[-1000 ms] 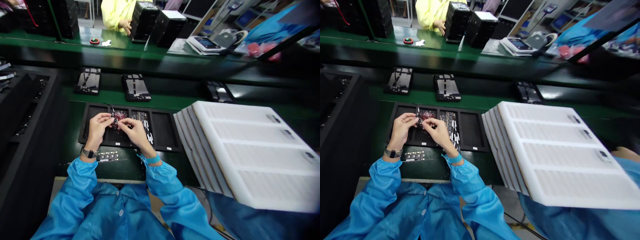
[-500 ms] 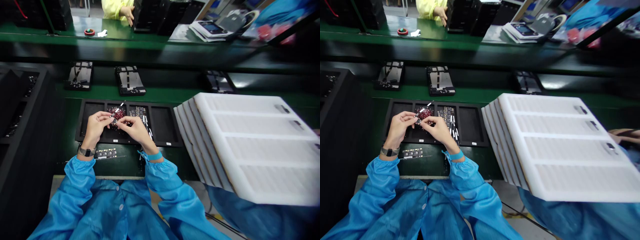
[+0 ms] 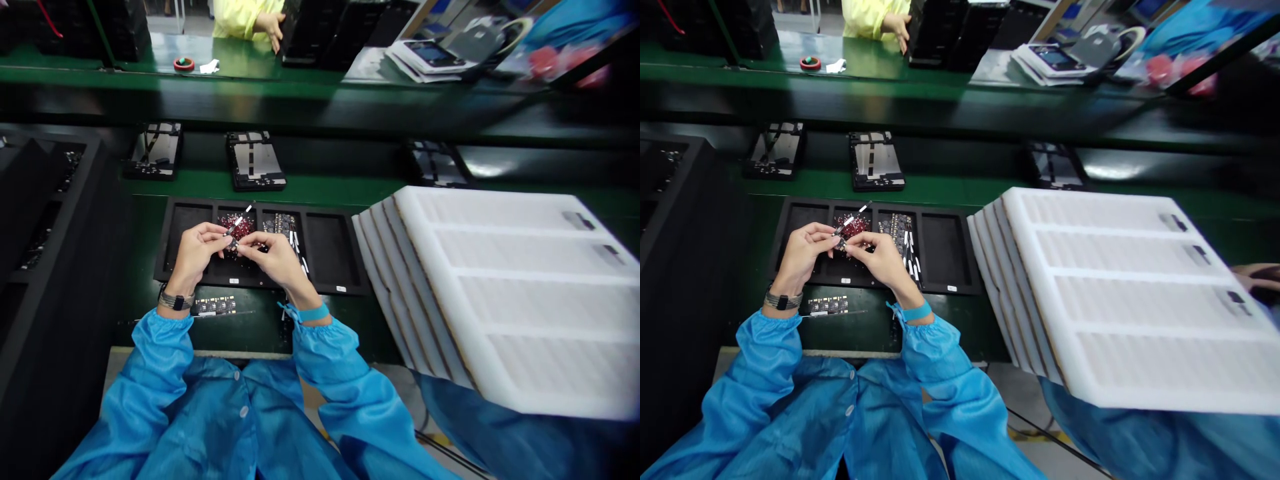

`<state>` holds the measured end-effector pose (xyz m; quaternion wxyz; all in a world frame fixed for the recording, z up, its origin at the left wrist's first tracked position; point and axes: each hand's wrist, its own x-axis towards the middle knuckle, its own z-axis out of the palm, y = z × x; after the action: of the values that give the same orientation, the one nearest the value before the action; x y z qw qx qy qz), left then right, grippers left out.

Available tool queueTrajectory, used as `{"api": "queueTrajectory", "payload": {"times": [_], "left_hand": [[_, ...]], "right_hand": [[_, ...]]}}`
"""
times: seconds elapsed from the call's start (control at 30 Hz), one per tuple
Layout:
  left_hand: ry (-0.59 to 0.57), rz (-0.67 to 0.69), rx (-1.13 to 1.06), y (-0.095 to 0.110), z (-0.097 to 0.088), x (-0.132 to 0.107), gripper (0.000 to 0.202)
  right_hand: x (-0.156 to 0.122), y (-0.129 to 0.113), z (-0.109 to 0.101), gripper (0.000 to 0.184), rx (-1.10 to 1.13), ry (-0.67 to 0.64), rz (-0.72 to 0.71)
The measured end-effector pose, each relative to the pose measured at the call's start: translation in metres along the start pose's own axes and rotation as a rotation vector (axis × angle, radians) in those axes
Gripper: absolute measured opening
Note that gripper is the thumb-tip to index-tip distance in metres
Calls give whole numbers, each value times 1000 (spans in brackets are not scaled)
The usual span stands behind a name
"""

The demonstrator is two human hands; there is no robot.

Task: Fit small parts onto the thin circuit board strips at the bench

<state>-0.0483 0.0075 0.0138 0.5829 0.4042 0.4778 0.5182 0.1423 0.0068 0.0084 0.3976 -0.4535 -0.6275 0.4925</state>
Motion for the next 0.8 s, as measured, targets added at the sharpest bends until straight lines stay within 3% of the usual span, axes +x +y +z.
{"api": "queueTrajectory", "payload": {"times": [0.17, 0.43, 0.57, 0.67, 0.8], "left_hand": [[-4, -3, -15, -3, 0, 0, 33], [-2, -13, -26, -1, 1, -1, 33], [45, 52, -33, 5, 3, -4, 30], [155, 177, -62, 17, 1, -9, 29], [305, 398, 53, 53, -2, -14, 24]], "right_hand": [[-1, -1, 1, 30, -3, 14, -6], [1, -1, 5, 21, 7, 12, 2], [-5, -13, 5, 20, -24, 53, -29], [-21, -27, -12, 23, -36, 91, -50], [-40, -31, -58, 30, 15, 21, -32]]}}
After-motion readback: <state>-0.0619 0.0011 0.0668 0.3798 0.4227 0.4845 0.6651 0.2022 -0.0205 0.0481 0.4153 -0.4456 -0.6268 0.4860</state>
